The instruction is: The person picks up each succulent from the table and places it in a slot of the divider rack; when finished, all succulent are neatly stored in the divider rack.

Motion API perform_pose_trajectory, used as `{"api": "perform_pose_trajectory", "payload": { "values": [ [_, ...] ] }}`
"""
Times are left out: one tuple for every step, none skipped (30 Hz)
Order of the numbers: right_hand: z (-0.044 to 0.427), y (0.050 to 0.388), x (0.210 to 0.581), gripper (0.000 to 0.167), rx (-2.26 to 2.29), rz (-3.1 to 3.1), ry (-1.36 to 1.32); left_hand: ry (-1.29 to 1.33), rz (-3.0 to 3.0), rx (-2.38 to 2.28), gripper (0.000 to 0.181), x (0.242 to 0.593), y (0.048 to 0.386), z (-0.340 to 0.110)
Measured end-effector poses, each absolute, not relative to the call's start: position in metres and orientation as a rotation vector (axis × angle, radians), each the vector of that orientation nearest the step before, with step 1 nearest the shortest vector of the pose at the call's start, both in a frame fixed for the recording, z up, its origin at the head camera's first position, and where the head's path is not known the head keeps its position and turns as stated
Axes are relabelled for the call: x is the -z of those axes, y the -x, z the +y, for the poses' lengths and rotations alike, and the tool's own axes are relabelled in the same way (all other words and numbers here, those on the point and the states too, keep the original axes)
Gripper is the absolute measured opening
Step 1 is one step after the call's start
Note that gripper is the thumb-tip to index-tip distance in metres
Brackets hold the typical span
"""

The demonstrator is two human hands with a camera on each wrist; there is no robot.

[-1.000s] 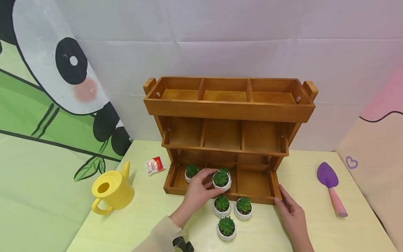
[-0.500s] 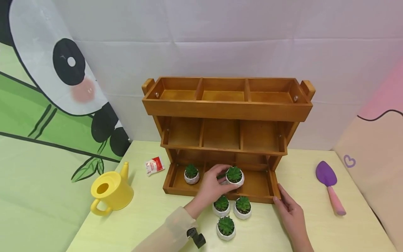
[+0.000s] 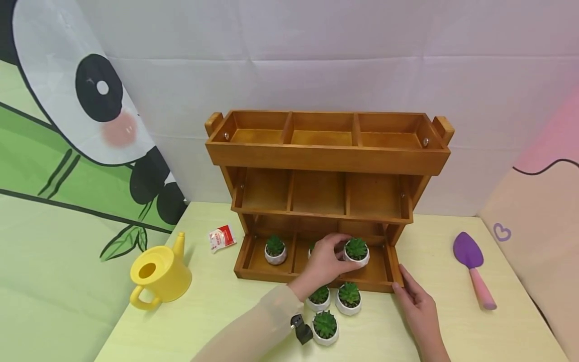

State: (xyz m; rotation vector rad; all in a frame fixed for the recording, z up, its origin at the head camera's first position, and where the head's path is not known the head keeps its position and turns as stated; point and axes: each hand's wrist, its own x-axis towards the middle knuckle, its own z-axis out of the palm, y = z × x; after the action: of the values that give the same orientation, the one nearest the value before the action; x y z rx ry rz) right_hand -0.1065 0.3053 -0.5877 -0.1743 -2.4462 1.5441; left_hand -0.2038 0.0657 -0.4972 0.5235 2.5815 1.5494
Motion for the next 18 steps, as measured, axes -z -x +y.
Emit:
{"api": "perform_pose_trajectory", "payload": {
  "values": [
    [0.305,0.107,0.587,0.054,-1.54,-2.452,0.179,-0.535,2.599,-1.517,0.057,0.497,0.205,0.069],
    [0.305,0.107,0.587,0.054,-1.536,-2.457,0.183,-0.548,2.609,-1.491,0.057,0.497,0.206,0.071],
    [0.305,0.107,0.586,0.055,-1.534,-2.463,0.187,-0.56,2.623,-1.462,0.056,0.497,0.207,0.074],
    [0.305,0.107,0.586,0.055,-1.532,-2.468,0.192,-0.567,2.631,-1.44,0.056,0.498,0.208,0.077],
    [0.305,0.107,0.586,0.055,-1.531,-2.473,0.194,-0.574,2.638,-1.418,0.056,0.498,0.208,0.079],
    [0.305,0.107,0.585,0.055,-1.533,-2.477,0.197,-0.579,2.643,-1.399,0.056,0.498,0.209,0.082],
    [0.305,0.107,0.585,0.056,-1.535,-2.48,0.201,-0.586,2.651,-1.375,0.056,0.498,0.21,0.084],
    [0.305,0.107,0.585,0.056,-1.538,-2.483,0.206,-0.592,2.662,-1.35,0.056,0.498,0.21,0.086],
    [0.305,0.107,0.584,0.056,-1.54,-2.487,0.211,-0.596,2.676,-1.324,0.056,0.499,0.21,0.088],
    [0.305,0.107,0.584,0.057,-1.542,-2.49,0.216,-0.602,2.688,-1.299,0.057,0.499,0.211,0.09],
    [0.305,0.107,0.584,0.057,-1.546,-2.492,0.219,-0.611,2.703,-1.274,0.057,0.499,0.211,0.092],
    [0.305,0.107,0.584,0.057,-1.549,-2.494,0.222,-0.62,2.715,-1.251,0.057,0.5,0.211,0.094],
    [0.305,0.107,0.584,0.057,-1.549,-2.494,0.223,-0.631,2.726,-1.226,0.057,0.501,0.212,0.095],
    [0.305,0.107,0.584,0.057,-1.549,-2.492,0.223,-0.636,2.733,-1.209,0.057,0.501,0.212,0.097],
    [0.305,0.107,0.584,0.057,-1.547,-2.491,0.221,-0.642,2.739,-1.189,0.056,0.502,0.212,0.098],
    [0.305,0.107,0.584,0.057,-1.547,-2.488,0.218,-0.65,2.745,-1.172,0.056,0.503,0.212,0.1],
    [0.305,0.107,0.585,0.056,-1.548,-2.484,0.214,-0.655,2.751,-1.152,0.056,0.504,0.213,0.101],
    [0.305,0.107,0.585,0.056,-1.545,-2.483,0.213,-0.657,2.758,-1.126,0.056,0.505,0.213,0.103]
  ]
}}
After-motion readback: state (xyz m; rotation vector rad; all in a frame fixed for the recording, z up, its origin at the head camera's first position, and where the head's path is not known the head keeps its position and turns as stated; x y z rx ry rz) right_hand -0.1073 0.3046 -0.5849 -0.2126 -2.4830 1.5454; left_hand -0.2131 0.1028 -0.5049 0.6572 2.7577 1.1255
